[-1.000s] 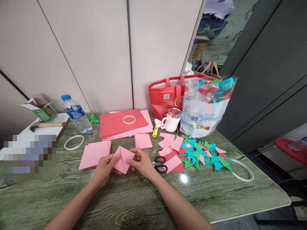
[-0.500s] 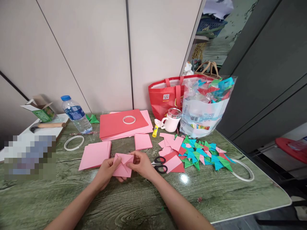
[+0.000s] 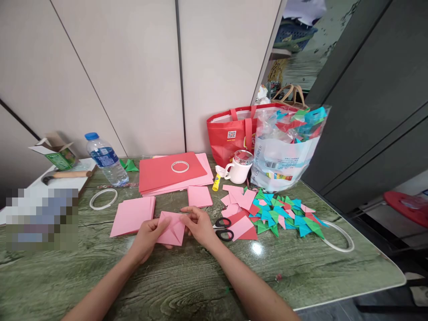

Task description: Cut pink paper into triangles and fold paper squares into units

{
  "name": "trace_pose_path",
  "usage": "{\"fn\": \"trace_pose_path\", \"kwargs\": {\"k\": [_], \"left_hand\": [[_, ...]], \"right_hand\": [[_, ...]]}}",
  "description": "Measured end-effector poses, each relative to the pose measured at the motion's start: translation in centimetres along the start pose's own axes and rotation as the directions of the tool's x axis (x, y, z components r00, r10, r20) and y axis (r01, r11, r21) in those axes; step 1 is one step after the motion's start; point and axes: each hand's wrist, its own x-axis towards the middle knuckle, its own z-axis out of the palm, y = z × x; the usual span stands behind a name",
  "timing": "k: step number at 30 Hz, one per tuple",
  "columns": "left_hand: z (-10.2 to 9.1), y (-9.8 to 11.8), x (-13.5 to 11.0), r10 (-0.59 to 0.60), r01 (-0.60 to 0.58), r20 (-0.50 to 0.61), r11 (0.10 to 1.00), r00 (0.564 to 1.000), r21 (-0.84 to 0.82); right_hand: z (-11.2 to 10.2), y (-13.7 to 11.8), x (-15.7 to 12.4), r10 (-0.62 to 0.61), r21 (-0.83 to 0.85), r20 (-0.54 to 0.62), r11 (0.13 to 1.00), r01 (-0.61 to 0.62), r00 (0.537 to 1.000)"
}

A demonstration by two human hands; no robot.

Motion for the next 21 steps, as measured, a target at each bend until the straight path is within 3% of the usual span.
{"fn": "trace_pose_path", "kwargs": {"k": [5, 13, 17, 21], "left_hand": [[-0.06, 0.32, 0.08, 0.014, -0.014, -0.045, 1.000, 0.999, -0.005], [0.13, 0.25, -0.19, -0.030, 0.030, 0.045, 0.999, 0.999, 0.011], [0.14, 0.06, -0.07, 0.003, -0.003, -0.041, 1.000, 0.999, -0.017], [-0.05, 0.16, 0.14, 0.052, -0.051, -0.051, 0.999, 0.997, 0.018]], "right_hand": [[-0.03, -0.11, 0.04, 0.032, 0.090, 0.015, 0.995, -0.033, 0.999], [-0.27, -0.41, -0.10, 0.028, 0.055, -0.036, 0.998, -0.026, 0.999], [0.05, -0.03, 0.03, 0.054, 0.134, 0.022, 0.989, -0.057, 0.998], [0.00, -0.16, 0.02, -0.019, 0.120, -0.008, 0.993, 0.020, 1.000]]}}
